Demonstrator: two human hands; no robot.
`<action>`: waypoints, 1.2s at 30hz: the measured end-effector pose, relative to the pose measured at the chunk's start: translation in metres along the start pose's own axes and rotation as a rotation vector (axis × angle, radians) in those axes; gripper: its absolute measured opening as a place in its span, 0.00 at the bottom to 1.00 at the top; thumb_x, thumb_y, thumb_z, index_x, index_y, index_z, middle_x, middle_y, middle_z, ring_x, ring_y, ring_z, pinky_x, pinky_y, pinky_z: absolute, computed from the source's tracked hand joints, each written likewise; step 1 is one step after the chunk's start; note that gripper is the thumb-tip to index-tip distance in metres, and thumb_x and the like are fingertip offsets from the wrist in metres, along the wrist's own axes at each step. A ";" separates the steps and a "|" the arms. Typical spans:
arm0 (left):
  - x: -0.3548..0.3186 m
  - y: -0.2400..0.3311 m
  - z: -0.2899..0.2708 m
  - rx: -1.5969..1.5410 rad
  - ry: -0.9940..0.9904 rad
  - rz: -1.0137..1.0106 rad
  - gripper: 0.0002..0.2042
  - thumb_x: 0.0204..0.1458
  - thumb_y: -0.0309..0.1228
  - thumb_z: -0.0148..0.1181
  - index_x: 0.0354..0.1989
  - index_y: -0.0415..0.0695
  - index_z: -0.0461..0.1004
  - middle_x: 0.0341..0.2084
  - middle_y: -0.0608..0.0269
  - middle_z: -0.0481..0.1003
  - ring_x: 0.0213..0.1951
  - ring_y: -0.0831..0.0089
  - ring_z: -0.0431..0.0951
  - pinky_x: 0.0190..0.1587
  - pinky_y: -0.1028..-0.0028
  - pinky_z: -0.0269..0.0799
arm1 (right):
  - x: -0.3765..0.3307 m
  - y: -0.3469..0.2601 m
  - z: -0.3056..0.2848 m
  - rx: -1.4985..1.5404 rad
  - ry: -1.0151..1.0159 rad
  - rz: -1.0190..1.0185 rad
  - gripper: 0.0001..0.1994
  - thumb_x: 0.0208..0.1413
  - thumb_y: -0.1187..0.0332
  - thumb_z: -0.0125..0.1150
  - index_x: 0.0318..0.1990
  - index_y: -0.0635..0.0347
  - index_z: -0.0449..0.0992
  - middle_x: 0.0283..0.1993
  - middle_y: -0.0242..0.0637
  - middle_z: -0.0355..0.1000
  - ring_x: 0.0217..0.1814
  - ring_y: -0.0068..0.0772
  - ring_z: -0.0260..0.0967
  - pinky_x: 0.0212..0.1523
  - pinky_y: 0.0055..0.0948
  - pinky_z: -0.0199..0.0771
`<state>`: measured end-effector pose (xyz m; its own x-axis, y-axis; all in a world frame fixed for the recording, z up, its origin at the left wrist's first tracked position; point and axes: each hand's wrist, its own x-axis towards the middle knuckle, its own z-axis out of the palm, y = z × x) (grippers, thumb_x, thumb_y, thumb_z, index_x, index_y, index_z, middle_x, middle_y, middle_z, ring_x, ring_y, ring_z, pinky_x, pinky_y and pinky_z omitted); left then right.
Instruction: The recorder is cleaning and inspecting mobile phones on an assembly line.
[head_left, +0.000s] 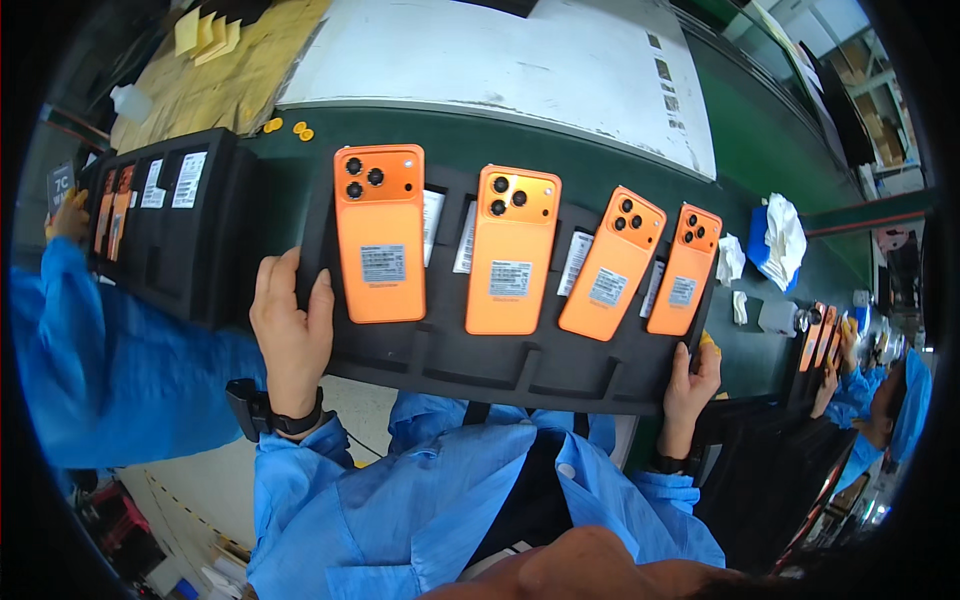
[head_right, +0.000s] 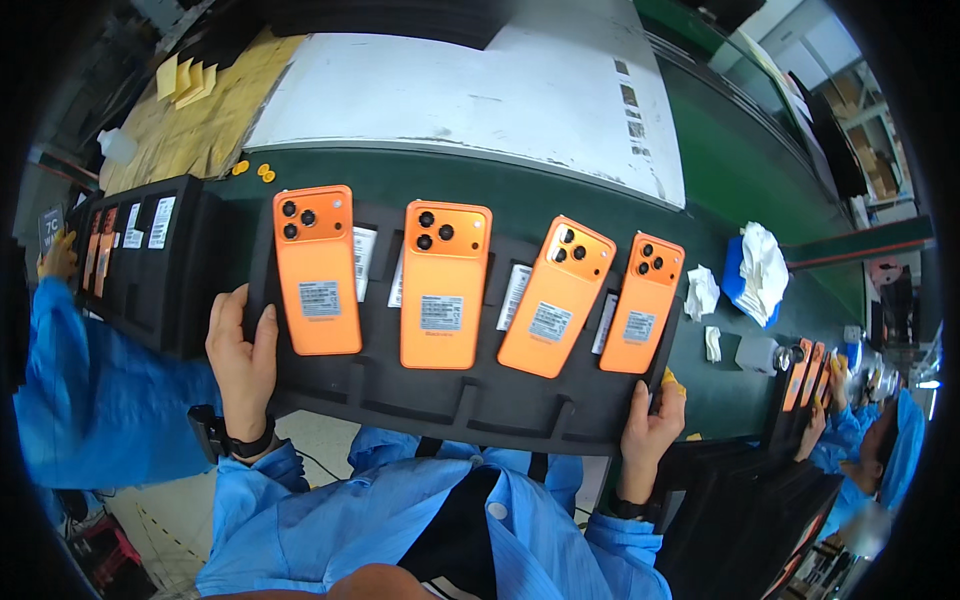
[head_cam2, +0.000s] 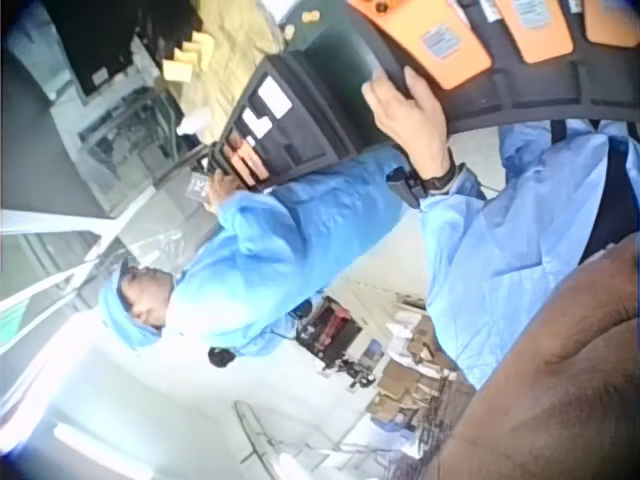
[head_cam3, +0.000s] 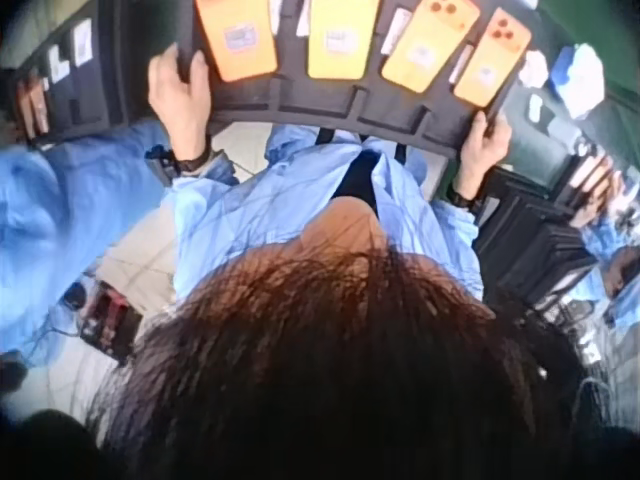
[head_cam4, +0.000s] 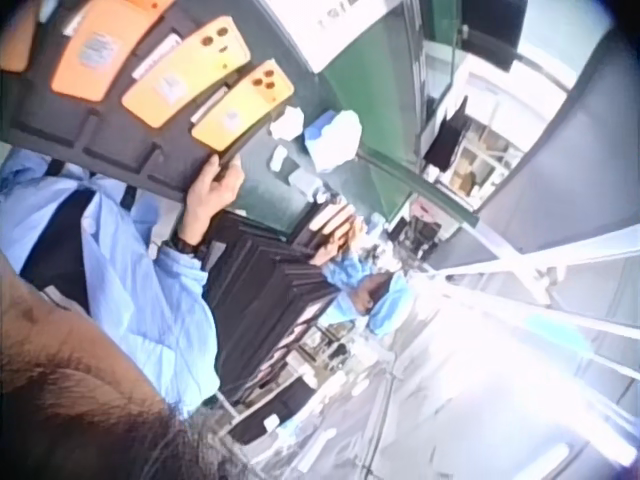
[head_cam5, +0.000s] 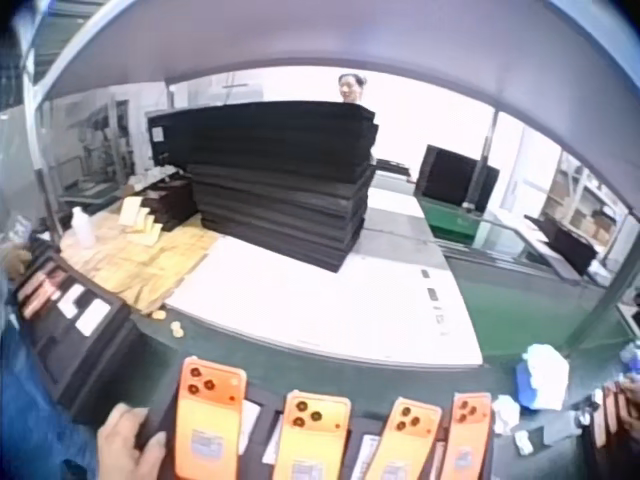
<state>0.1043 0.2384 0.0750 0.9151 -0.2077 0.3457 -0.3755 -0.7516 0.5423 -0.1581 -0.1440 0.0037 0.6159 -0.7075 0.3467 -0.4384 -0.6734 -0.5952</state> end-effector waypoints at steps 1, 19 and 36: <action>0.001 0.000 0.001 0.015 -0.002 0.005 0.13 0.54 0.22 0.59 0.47 0.31 0.72 0.34 0.51 0.70 0.37 0.59 0.75 0.41 0.69 0.70 | -0.001 0.000 -0.001 0.010 0.001 0.032 0.11 0.55 0.72 0.65 0.40 0.71 0.74 0.27 0.34 0.58 0.28 0.27 0.56 0.28 0.27 0.55; -0.005 -0.017 0.015 -0.086 -0.004 0.012 0.12 0.57 0.21 0.56 0.49 0.30 0.71 0.37 0.52 0.70 0.39 0.62 0.75 0.43 0.70 0.70 | 0.006 -0.016 -0.002 -0.021 0.090 -0.015 0.12 0.51 0.72 0.66 0.41 0.70 0.76 0.28 0.46 0.66 0.29 0.44 0.66 0.30 0.37 0.65; 0.001 -0.028 0.028 -0.275 0.052 -0.047 0.12 0.58 0.22 0.57 0.49 0.30 0.71 0.36 0.59 0.68 0.35 0.73 0.72 0.39 0.74 0.68 | 0.035 -0.023 -0.004 -0.025 0.137 -0.161 0.15 0.52 0.73 0.65 0.45 0.71 0.74 0.34 0.52 0.70 0.34 0.53 0.68 0.32 0.43 0.67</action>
<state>0.1200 0.2415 0.0394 0.9262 -0.1395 0.3503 -0.3656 -0.5600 0.7435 -0.1293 -0.1538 0.0321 0.5855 -0.6118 0.5319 -0.3585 -0.7839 -0.5069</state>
